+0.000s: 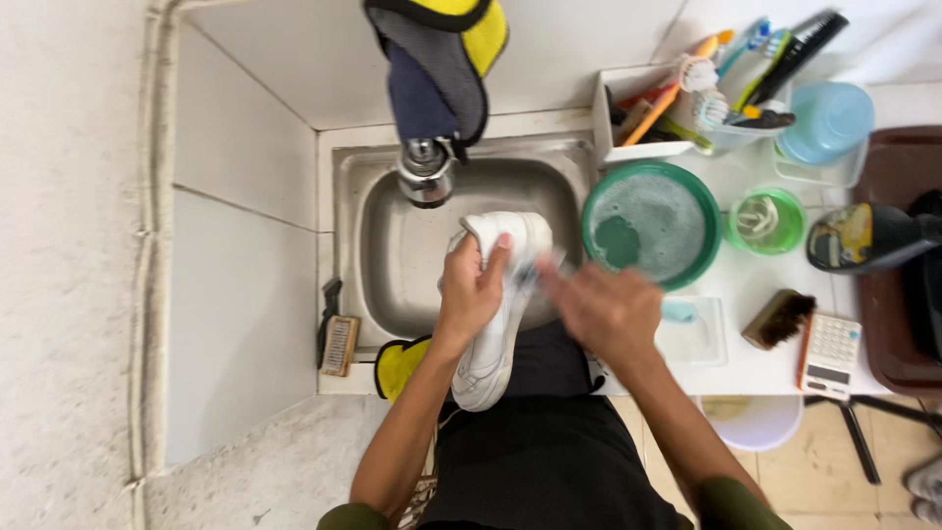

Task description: The person scrubs a white sneaker in a sink using a brush and soapy water, then wipes the shoe with a yellow cloth. The person repeats the scrubbing and wiping process on different parts of the shoe.

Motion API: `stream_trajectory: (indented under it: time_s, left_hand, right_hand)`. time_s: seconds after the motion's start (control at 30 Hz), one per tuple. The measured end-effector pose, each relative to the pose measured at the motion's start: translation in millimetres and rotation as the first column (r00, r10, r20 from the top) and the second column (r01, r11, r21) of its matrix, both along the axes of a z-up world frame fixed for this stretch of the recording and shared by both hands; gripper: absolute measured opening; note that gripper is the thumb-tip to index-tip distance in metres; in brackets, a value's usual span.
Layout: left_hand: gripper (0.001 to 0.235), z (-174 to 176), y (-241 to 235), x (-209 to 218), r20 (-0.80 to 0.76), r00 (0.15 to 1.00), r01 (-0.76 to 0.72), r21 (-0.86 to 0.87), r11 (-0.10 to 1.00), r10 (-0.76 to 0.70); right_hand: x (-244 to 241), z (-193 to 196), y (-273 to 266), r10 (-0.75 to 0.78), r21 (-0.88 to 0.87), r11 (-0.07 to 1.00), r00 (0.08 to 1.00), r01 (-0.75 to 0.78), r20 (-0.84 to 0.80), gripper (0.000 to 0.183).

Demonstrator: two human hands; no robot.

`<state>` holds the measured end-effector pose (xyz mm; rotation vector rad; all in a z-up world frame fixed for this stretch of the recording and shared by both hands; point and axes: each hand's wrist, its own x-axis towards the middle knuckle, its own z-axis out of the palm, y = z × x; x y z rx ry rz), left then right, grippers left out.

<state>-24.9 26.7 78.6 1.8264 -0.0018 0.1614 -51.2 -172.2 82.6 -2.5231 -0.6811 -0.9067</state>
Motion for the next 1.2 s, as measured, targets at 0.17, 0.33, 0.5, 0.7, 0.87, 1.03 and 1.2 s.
stream_trajectory:
  time_s: [0.17, 0.33, 0.5, 0.7, 0.87, 1.03, 1.2]
  left_hand:
    - [0.035, -29, 24, -9, -0.024, 1.000, -0.004, -0.040, 0.999, 0.003]
    - [0.033, -44, 29, -20, 0.022, 1.000, -0.014, -0.111, 0.994, 0.017]
    - [0.036, -55, 17, -40, 0.022, 0.997, 0.069, 0.062, 0.996, -0.070]
    - [0.032, -38, 25, -37, 0.013, 1.000, 0.009, -0.094, 0.996, -0.008]
    - [0.031, -27, 37, -36, -0.028, 0.997, -0.073, -0.126, 0.989, 0.070]
    - [0.031, -74, 31, -48, -0.030, 1.000, -0.012, -0.160, 0.987, 0.007]
    - [0.033, -22, 17, -47, 0.121, 0.992, 0.036, -0.011, 0.999, -0.035]
  right_hand:
    - [19, -7, -8, 0.077, -0.026, 0.997, 0.994, -0.076, 0.075, 0.013]
    - [-7, -1, 3, 0.194, -0.089, 0.978, 0.980, -0.189, 0.047, 0.011]
    - [20, -17, -2, 0.023, -0.014, 1.000, 0.999, -0.023, 0.026, 0.022]
    - [10, 14, 1, 0.106, -0.024, 0.994, 0.993, -0.107, -0.044, 0.026]
    - [-13, -35, 11, 0.161, 0.032, 0.986, 0.987, -0.161, -0.016, 0.018]
    - [5, -14, -9, 0.103, 0.001, 0.995, 0.992, -0.103, 0.067, 0.026]
    - [5, -6, -11, 0.181, -0.024, 0.982, 0.975, -0.186, -0.132, 0.025]
